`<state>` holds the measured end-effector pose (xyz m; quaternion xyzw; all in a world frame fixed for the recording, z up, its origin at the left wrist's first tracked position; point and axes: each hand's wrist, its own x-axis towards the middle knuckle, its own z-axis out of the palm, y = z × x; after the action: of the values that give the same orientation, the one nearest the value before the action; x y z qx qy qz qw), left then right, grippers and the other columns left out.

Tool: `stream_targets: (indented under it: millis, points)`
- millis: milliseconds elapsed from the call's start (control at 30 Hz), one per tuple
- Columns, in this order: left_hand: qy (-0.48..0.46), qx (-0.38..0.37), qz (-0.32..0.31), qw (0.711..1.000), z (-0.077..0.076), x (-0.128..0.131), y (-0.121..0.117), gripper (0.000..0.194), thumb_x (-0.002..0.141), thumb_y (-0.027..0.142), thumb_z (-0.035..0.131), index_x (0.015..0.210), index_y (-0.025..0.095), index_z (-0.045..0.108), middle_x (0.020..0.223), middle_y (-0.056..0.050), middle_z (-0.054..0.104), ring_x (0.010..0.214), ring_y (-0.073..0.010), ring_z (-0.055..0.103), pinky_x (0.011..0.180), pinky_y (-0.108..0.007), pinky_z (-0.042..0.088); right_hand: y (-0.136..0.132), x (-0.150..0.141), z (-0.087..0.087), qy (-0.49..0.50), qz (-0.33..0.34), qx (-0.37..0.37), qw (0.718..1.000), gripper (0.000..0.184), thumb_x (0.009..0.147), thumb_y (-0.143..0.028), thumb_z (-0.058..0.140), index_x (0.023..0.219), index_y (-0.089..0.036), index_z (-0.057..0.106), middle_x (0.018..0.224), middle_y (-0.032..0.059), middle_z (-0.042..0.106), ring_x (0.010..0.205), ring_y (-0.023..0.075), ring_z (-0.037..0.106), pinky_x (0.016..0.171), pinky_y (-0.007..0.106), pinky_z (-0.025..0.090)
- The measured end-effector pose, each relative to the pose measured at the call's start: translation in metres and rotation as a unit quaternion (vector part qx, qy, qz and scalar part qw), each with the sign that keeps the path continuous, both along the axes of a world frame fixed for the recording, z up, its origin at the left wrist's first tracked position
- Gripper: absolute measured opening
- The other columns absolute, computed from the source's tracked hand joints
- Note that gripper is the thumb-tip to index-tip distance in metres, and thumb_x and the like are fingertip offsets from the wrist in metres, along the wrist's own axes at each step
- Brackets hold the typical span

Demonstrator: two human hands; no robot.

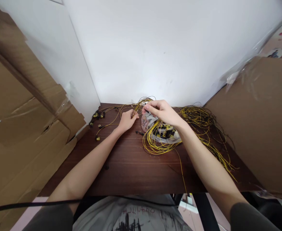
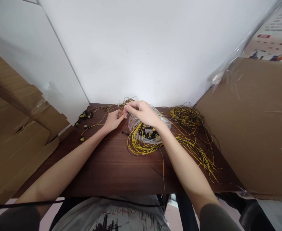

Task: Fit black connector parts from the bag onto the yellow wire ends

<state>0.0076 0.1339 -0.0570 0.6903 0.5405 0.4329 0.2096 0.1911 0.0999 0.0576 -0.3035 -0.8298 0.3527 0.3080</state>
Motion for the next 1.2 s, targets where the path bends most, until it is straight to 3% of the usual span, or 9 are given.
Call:
stream_targets:
  millis: [233,567,867,1200]
  points:
    - [-0.083,-0.026,-0.013,0.996,-0.002,-0.006,0.005,0.016,0.071,0.028,0.060,0.070,0.013,0.063,0.076,-0.007,0.071,0.070,-0.0159,0.063,0.069,-0.027,0.047,-0.001,0.000,0.002,-0.013,-0.003,0.001,1.000,0.034,0.089,-0.039,0.044,0.079,-0.014,0.064,0.057,-0.0023,0.043,0.054,0.0076,0.032,0.053,0.024,0.026]
    - [-0.250,-0.119,-0.068,0.959,0.005,-0.005,0.000,0.017,0.072,0.024,0.063,0.078,0.007,0.062,0.078,-0.010,0.067,0.056,-0.0106,0.059,0.056,-0.028,0.054,0.001,0.002,0.001,-0.011,0.001,0.002,1.000,0.035,0.089,-0.039,0.045,0.079,-0.013,0.065,0.058,-0.0020,0.044,0.054,0.0073,0.033,0.053,0.025,0.026]
    - [-0.261,-0.140,-0.095,0.950,0.007,-0.008,0.000,0.020,0.068,0.023,0.068,0.080,0.007,0.067,0.067,-0.005,0.065,0.060,-0.0117,0.061,0.067,-0.032,0.057,0.001,0.002,0.001,-0.014,-0.008,0.006,1.000,0.035,0.089,-0.040,0.045,0.078,-0.013,0.065,0.058,-0.0021,0.044,0.054,0.0072,0.032,0.052,0.025,0.025]
    - [-0.181,-0.092,-0.109,0.973,-0.002,-0.006,0.005,0.021,0.068,0.026,0.065,0.080,0.009,0.067,0.078,-0.008,0.068,0.065,-0.0124,0.060,0.060,-0.027,0.051,0.002,0.003,0.000,-0.021,-0.008,0.012,1.000,0.035,0.089,-0.040,0.045,0.078,-0.013,0.065,0.062,-0.0009,0.049,0.054,0.0070,0.033,0.052,0.025,0.025]
